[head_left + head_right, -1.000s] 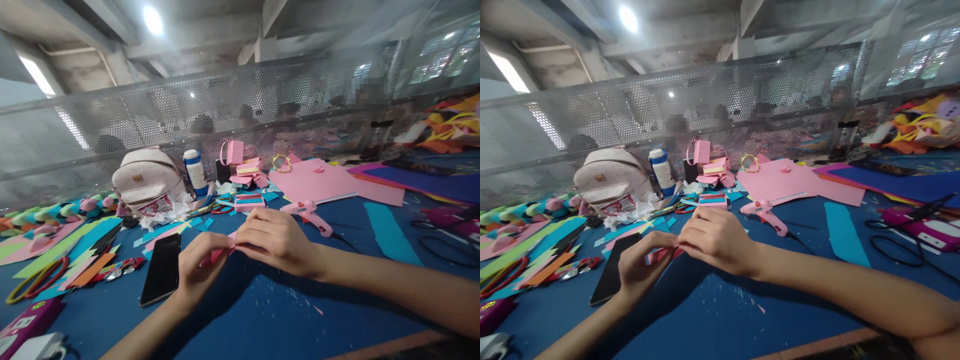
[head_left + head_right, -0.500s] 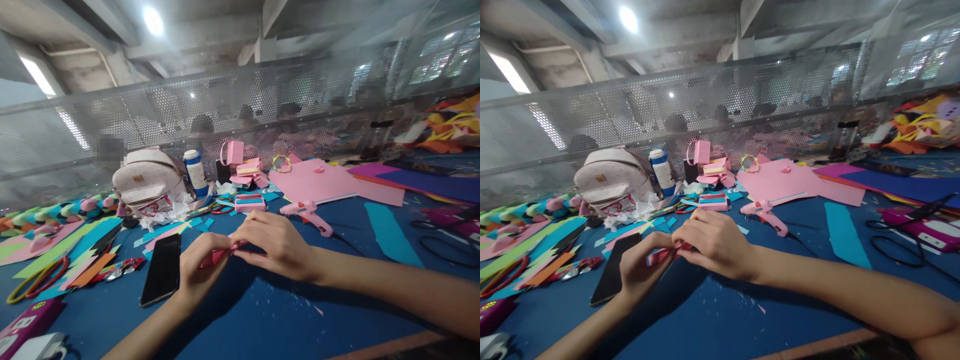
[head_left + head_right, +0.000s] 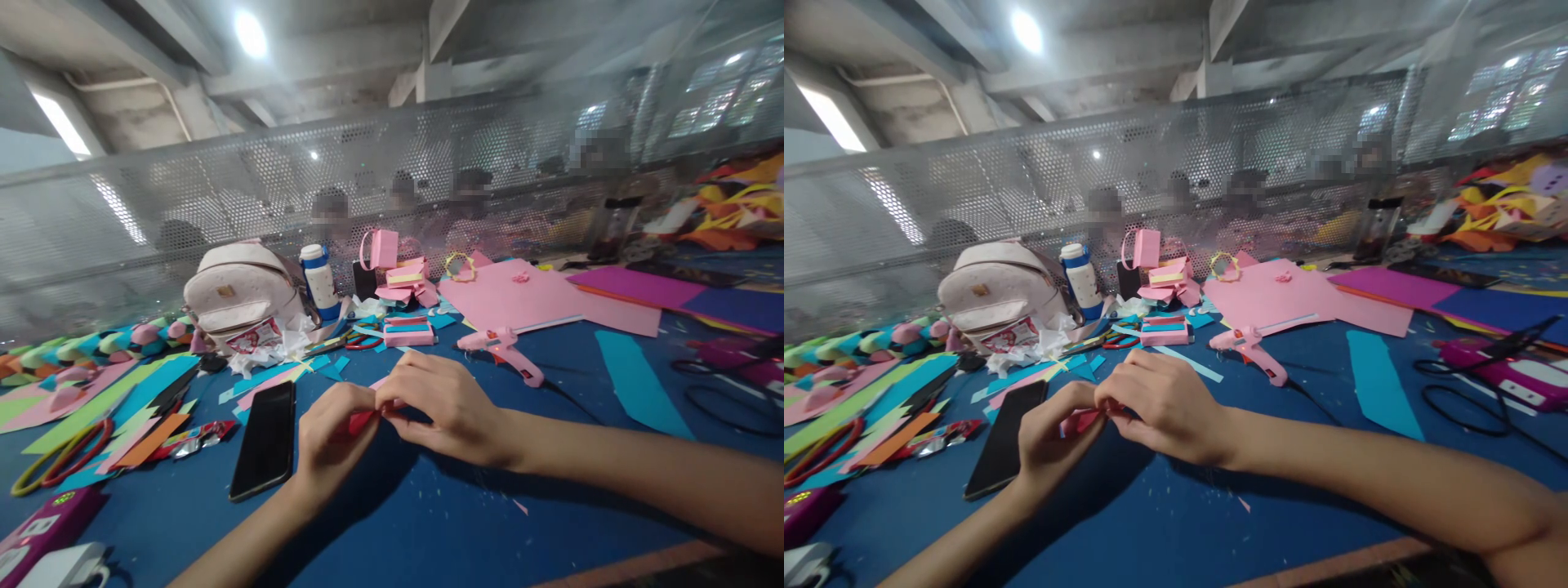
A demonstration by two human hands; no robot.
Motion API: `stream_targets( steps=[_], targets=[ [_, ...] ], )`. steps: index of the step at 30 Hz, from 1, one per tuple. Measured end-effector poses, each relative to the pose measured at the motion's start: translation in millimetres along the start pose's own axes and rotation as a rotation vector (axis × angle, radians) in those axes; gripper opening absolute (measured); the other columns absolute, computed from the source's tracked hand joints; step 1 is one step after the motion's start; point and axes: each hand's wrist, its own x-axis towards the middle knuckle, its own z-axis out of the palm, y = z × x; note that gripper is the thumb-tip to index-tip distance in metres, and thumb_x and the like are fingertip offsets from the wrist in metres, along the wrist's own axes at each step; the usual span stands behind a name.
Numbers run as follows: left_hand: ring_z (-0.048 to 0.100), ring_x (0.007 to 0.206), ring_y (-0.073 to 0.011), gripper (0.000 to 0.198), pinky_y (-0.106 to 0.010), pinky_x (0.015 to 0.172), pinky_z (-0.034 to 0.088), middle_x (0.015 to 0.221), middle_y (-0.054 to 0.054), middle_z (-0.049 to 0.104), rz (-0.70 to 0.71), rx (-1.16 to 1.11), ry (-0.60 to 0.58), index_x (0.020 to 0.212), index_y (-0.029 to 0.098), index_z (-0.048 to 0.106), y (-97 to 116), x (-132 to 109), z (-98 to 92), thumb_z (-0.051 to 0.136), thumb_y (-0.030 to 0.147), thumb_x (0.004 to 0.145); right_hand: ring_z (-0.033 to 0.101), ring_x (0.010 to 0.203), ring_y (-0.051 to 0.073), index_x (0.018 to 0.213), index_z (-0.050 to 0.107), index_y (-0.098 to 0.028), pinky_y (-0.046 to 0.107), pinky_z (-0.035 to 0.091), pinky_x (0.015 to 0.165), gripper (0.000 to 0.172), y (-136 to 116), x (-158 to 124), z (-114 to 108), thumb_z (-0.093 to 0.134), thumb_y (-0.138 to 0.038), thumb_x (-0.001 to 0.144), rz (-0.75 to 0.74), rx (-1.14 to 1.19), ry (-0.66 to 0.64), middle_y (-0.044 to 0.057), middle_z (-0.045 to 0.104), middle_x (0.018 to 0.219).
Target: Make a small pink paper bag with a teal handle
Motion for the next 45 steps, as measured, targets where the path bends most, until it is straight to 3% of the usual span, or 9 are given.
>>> stream_targets(
  steps=[18, 33, 45],
  targets=[
    [0.064, 0.077, -0.0126, 0.017, -0.023, 0.072, 0.051, 0.083, -0.002, 0.067, -0.048, -0.050, 0.006, 0.090, 0.018, 0.064, -3.7, -1.5, -1.7, 0.064, 0.003, 0.081, 0.053, 0.081, 0.018, 0.098, 0.059, -0.017, 0.030, 0.044, 0.075, 0.017, 7.7, -0.4, -0.9, 0.058, -0.009, 0.083, 0.001, -0.030, -0.034, 0.003, 0.066, 0.087],
    [0.067, 0.081, -0.0155, 0.018, -0.027, 0.075, 0.052, 0.085, -0.003, 0.069, -0.061, -0.049, 0.028, 0.093, 0.019, 0.066, -4.3, -1.6, -2.9, 0.064, 0.005, 0.082, 0.052, 0.080, 0.017, 0.100, 0.056, -0.018, 0.032, 0.045, 0.078, 0.021, 16.8, -1.8, -0.6, 0.056, -0.008, 0.081, -0.027, -0.028, 0.012, 0.002, 0.063, 0.083],
    [0.068, 0.077, -0.0165, 0.009, -0.027, 0.071, 0.053, 0.082, -0.004, 0.070, -0.053, 0.022, 0.066, 0.088, 0.018, 0.066, -3.6, 1.9, -3.5, 0.062, 0.010, 0.083, 0.052, 0.080, 0.017, 0.100, 0.055, -0.018, 0.032, 0.045, 0.077, 0.018, 21.3, -2.0, -2.5, 0.055, -0.010, 0.083, 0.014, 0.072, 0.009, 0.002, 0.062, 0.083]
  ],
)
